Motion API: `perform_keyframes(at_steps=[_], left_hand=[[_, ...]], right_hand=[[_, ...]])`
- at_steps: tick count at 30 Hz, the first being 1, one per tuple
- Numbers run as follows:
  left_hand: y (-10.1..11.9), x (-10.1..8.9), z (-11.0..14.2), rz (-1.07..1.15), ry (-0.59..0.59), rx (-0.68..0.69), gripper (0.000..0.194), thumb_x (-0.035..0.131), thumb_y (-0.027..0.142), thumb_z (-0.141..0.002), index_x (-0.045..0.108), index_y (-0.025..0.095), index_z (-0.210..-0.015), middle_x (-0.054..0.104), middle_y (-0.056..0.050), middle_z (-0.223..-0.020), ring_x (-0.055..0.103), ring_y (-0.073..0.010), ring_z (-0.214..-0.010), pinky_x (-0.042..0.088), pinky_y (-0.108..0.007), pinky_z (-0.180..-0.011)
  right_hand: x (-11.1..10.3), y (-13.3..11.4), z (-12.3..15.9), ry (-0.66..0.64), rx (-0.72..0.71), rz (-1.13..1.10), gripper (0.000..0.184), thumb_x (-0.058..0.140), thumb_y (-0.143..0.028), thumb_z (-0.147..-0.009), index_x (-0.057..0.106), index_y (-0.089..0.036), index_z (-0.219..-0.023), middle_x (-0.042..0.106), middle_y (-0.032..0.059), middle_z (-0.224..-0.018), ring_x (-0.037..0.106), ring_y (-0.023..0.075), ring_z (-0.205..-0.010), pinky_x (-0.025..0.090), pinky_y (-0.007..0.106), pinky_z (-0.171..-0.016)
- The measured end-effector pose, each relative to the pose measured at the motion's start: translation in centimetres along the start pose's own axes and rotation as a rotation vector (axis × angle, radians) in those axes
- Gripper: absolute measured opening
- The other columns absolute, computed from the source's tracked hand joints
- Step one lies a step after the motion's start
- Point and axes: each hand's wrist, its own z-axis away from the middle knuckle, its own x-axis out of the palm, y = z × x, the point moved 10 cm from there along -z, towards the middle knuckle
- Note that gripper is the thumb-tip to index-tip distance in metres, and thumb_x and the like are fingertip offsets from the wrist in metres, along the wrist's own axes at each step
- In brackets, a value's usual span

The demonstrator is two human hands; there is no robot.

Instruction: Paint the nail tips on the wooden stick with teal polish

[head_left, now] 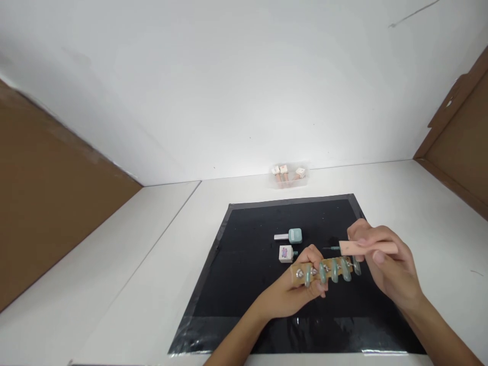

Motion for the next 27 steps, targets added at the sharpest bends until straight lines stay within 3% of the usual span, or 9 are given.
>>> perform_keyframes(at_steps=[4,12,19,27], left_hand=[[0.7,-0.3,-0.1,-0.114,0.033,0.056,0.022,0.052,0.039,-0.089,0.039,0.020,-0.086,0.037,0.000,-0.084,0.041,-0.0085,-0.070,0.040,-0.023,-0.063],[1.2,-0.7,-0.1,-0.216,0.092,0.097,0.019,0.052,0.035,-0.089,0.040,0.021,-0.085,0.037,0.000,-0.086,0.038,-0.0104,-0.074,0.036,-0.023,-0.064],[1.5,-0.7,-0.1,-0.277,0.082,0.130,0.015,0.051,0.031,-0.090,0.041,0.021,-0.085,0.035,0.000,-0.086,0.037,-0.0102,-0.075,0.034,-0.023,-0.065],[1.8,-0.6,-0.2,-0.270,0.081,0.125,0.017,0.050,0.033,-0.090,0.040,0.020,-0.085,0.034,0.001,-0.085,0.037,-0.0097,-0.073,0.033,-0.023,-0.064]], right_hand=[[0.2,-1.1,-0.1,-0.023,-0.082,0.064,0.011,0.055,-0.032,-0.090,0.061,-0.025,-0.085,0.044,-0.0007,-0.060,0.044,0.0185,-0.067,0.041,0.032,-0.058],[2.4,-3.2,-0.4,-0.132,-0.180,0.255,0.025,0.046,-0.031,-0.095,0.050,-0.022,-0.072,0.041,-0.0033,-0.050,0.039,0.0152,-0.055,0.036,0.030,-0.052],[3.6,-3.4,-0.3,-0.210,-0.249,0.353,0.021,0.041,-0.025,-0.096,0.049,-0.022,-0.076,0.042,-0.0053,-0.050,0.037,0.0122,-0.048,0.039,0.033,-0.056],[3.6,-3.4,-0.3,-0.207,-0.277,0.394,0.013,0.046,-0.016,-0.089,0.051,-0.022,-0.079,0.042,-0.0049,-0.052,0.039,0.0128,-0.051,0.041,0.033,-0.058]])
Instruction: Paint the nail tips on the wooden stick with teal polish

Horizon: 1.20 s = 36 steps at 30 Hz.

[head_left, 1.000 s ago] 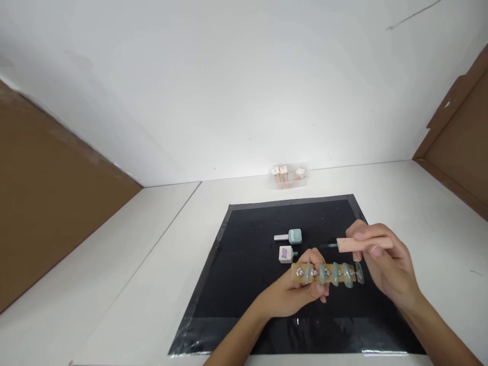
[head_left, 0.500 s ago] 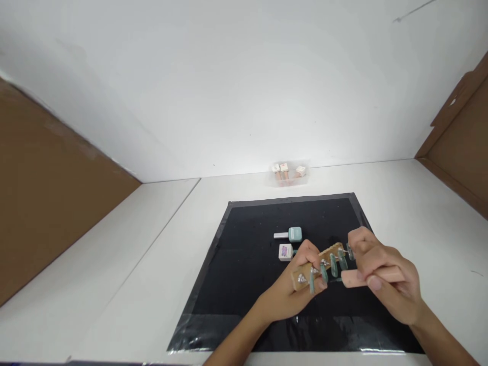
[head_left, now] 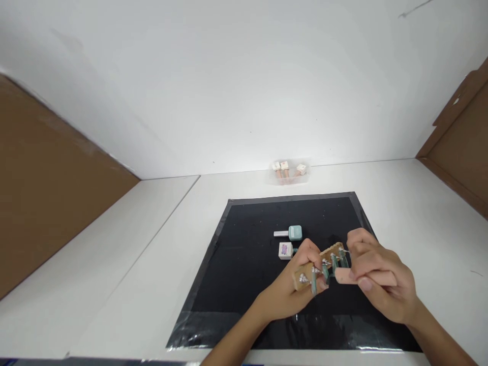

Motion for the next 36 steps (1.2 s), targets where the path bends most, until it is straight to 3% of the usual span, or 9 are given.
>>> perform_keyframes(at_steps=[13,26,36], left_hand=[[-0.9,0.2,0.2,0.012,-0.010,-0.072,0.023,0.052,0.040,-0.088,0.040,0.021,-0.085,0.036,0.000,-0.086,0.039,-0.0102,-0.072,0.035,-0.024,-0.064],[-1.2,0.6,0.3,0.010,-0.053,-0.117,0.023,0.051,0.040,-0.089,0.038,0.021,-0.084,0.038,0.000,-0.086,0.040,-0.0096,-0.070,0.036,-0.025,-0.064],[-1.3,0.9,0.4,0.041,-0.073,-0.095,0.020,0.052,0.035,-0.088,0.039,0.021,-0.084,0.039,0.000,-0.088,0.044,-0.0087,-0.071,0.039,-0.025,-0.065]], right_hand=[[-0.4,0.1,0.0,0.027,0.010,0.026,0.013,0.049,-0.012,-0.086,0.053,-0.022,-0.079,0.045,-0.0036,-0.053,0.042,0.0147,-0.055,0.043,0.032,-0.056],[-0.7,0.3,0.0,0.062,0.036,0.025,0.016,0.045,-0.025,-0.094,0.056,-0.023,-0.082,0.049,-0.0022,-0.052,0.044,0.0171,-0.057,0.042,0.034,-0.055],[-0.8,1.0,0.5,0.071,0.085,0.022,0.011,0.052,-0.016,-0.088,0.058,-0.023,-0.081,0.052,-0.0007,-0.056,0.045,0.0178,-0.063,0.041,0.031,-0.056]])
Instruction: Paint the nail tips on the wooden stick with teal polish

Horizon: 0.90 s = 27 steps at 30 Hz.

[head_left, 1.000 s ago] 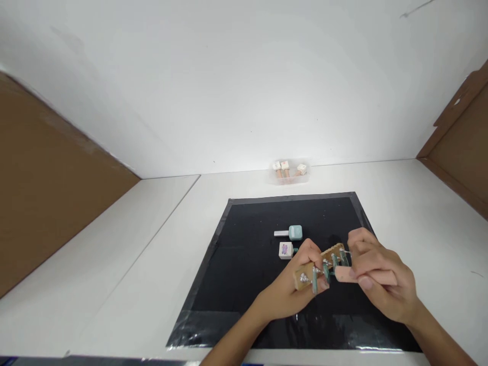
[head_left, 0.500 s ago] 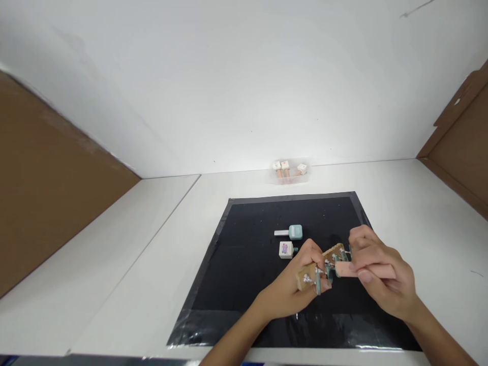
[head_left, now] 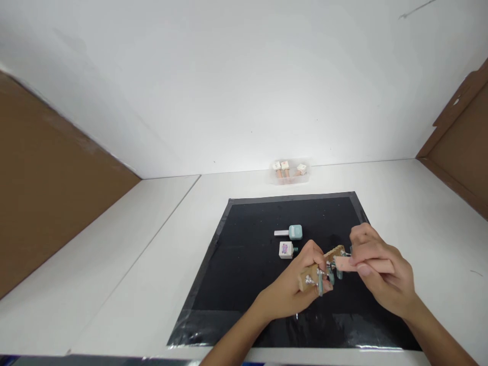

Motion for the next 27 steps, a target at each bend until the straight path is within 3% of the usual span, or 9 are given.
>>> perform_keyframes(at_steps=[9,13,17,27], left_hand=[[-0.3,-0.5,0.3,-0.076,0.025,-0.048,0.024,0.050,0.041,-0.088,0.038,0.021,-0.087,0.039,0.000,-0.085,0.041,-0.0106,-0.071,0.036,-0.025,-0.065],[0.0,-0.9,0.1,-0.148,0.059,-0.050,0.023,0.050,0.040,-0.088,0.038,0.021,-0.087,0.036,0.000,-0.085,0.036,-0.0105,-0.070,0.035,-0.025,-0.063],[0.3,-0.8,-0.3,-0.220,0.062,-0.053,0.018,0.051,0.035,-0.088,0.040,0.020,-0.086,0.037,0.000,-0.086,0.038,-0.0113,-0.072,0.036,-0.026,-0.065],[0.8,-0.6,-0.6,-0.360,0.056,-0.042,0.010,0.049,0.026,-0.088,0.040,0.021,-0.086,0.040,0.000,-0.086,0.041,-0.0126,-0.076,0.037,-0.027,-0.070]], right_hand=[[-0.7,0.2,0.4,0.116,-0.007,-0.011,0.020,0.048,-0.024,-0.093,0.056,-0.023,-0.076,0.050,-0.0004,-0.055,0.044,0.0175,-0.059,0.039,0.033,-0.054],[-0.1,-0.6,-0.1,0.038,-0.052,-0.014,0.025,0.045,-0.024,-0.094,0.054,-0.021,-0.070,0.049,-0.0010,-0.053,0.043,0.0157,-0.055,0.038,0.032,-0.050],[0.4,-0.9,-0.7,-0.043,-0.049,0.024,0.020,0.049,-0.018,-0.089,0.053,-0.022,-0.070,0.047,-0.0029,-0.050,0.045,0.0155,-0.053,0.041,0.031,-0.050],[0.4,-1.2,-0.8,-0.047,-0.084,0.167,0.018,0.052,-0.005,-0.078,0.053,-0.022,-0.070,0.051,-0.0036,-0.052,0.045,0.0140,-0.053,0.043,0.028,-0.051]])
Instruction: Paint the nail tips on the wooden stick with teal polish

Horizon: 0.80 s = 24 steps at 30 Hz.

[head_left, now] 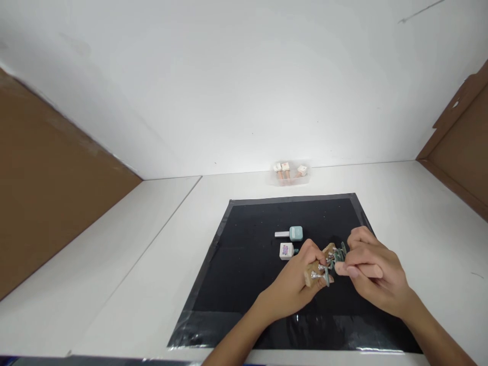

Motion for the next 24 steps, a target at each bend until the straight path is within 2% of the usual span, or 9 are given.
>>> perform_keyframes(at_steps=[8,18,21,24], left_hand=[[-0.3,0.3,0.0,-0.088,-0.024,-0.021,0.009,0.049,0.022,-0.087,0.040,0.021,-0.084,0.040,0.000,-0.087,0.043,-0.0135,-0.077,0.037,-0.027,-0.070],[-0.6,0.6,0.4,-0.104,-0.068,-0.046,0.008,0.048,0.022,-0.086,0.040,0.021,-0.086,0.040,-0.001,-0.089,0.043,-0.0139,-0.077,0.037,-0.028,-0.071],[-0.3,0.6,0.5,0.009,-0.054,-0.036,0.011,0.050,0.027,-0.087,0.041,0.021,-0.086,0.039,0.000,-0.086,0.041,-0.0124,-0.074,0.037,-0.028,-0.070],[-0.7,1.0,0.7,0.292,-0.079,-0.069,0.022,0.051,0.039,-0.088,0.039,0.020,-0.085,0.038,0.002,-0.080,0.039,-0.0096,-0.067,0.039,-0.025,-0.064]], right_hand=[[-0.1,0.3,0.2,0.003,0.008,0.089,0.019,0.051,-0.005,-0.078,0.055,-0.023,-0.074,0.053,-0.0026,-0.053,0.048,0.0154,-0.053,0.043,0.029,-0.050],[-0.4,0.9,0.6,0.062,0.058,0.090,0.017,0.052,-0.008,-0.081,0.053,-0.022,-0.072,0.051,-0.0025,-0.055,0.047,0.0151,-0.056,0.041,0.028,-0.051],[-1.1,2.2,1.2,0.145,0.165,0.032,0.018,0.053,-0.012,-0.084,0.056,-0.022,-0.070,0.053,-0.0015,-0.058,0.050,0.0152,-0.059,0.041,0.029,-0.054],[-1.9,4.6,2.1,0.244,0.363,-0.130,0.020,0.054,-0.022,-0.089,0.060,-0.021,-0.070,0.055,-0.0007,-0.062,0.049,0.0129,-0.055,0.039,0.025,-0.049]])
